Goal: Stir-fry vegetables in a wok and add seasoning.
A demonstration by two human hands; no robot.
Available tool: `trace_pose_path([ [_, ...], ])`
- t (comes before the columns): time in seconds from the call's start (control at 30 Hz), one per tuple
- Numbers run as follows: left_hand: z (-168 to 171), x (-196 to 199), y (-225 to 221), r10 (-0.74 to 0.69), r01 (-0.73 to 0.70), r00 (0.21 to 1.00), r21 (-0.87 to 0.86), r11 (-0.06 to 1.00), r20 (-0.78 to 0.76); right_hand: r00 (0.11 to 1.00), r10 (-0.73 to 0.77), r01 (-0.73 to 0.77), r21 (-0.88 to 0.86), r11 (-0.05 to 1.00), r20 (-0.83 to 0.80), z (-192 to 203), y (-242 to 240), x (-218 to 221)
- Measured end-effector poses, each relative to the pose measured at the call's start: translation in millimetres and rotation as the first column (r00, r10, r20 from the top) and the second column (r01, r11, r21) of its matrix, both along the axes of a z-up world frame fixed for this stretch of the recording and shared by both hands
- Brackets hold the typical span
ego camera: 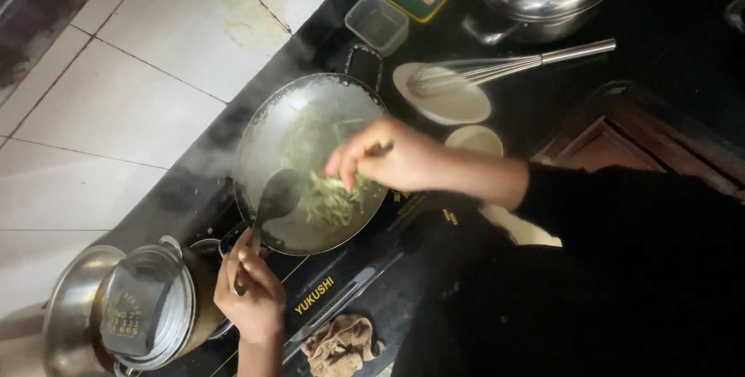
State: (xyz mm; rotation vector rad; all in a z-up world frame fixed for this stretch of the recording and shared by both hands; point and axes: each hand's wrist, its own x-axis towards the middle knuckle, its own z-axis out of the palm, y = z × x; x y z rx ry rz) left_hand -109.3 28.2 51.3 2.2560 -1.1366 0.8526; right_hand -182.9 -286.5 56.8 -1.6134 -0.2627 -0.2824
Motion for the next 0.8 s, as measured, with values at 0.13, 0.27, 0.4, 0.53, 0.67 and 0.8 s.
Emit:
trace_pose_path([
  [0.13,-8.3,-0.8,-0.1,-0.033,0.029,0.996,0.047,0.998,0.084,0.998,0.004,-0.016,-0.213,0.977,-0.055,-46.1,21.7,-2.9],
  [0.27,-26.4,-1.2,-3.1,-0.099,0.093,0.994,0.128,0.987,0.040,0.984,0.076,0.014,-0.503,0.864,0.159,-94.0,38.6,-12.2],
  [0.4,-47.2,-0.1,-14.2,-0.078,0.077,0.997,0.227,0.971,-0.003,0.963,0.111,-0.256,-0.717,0.648,-0.244,-37.6,32.1,-47.1],
  [0.53,-56.0,4.2,-20.0,-0.046,0.040,0.999,0.233,0.972,0.020,0.993,-0.086,0.006,-0.687,0.727,-0.083,-67.6,-13.6,-71.1],
  [0.67,-65.2,-6.7,-10.6,-0.039,0.074,0.993,0.320,0.945,-0.114,0.782,-0.619,0.581,-0.450,0.679,0.075,-161.2,-90.7,-101.4],
  [0.8,-94.0,-36.7,4.5,0.064,-0.039,0.995,0.289,0.957,-0.077,0.487,-0.860,0.654,-0.590,0.473,-0.151,-237.4,-156.3,-144.6],
])
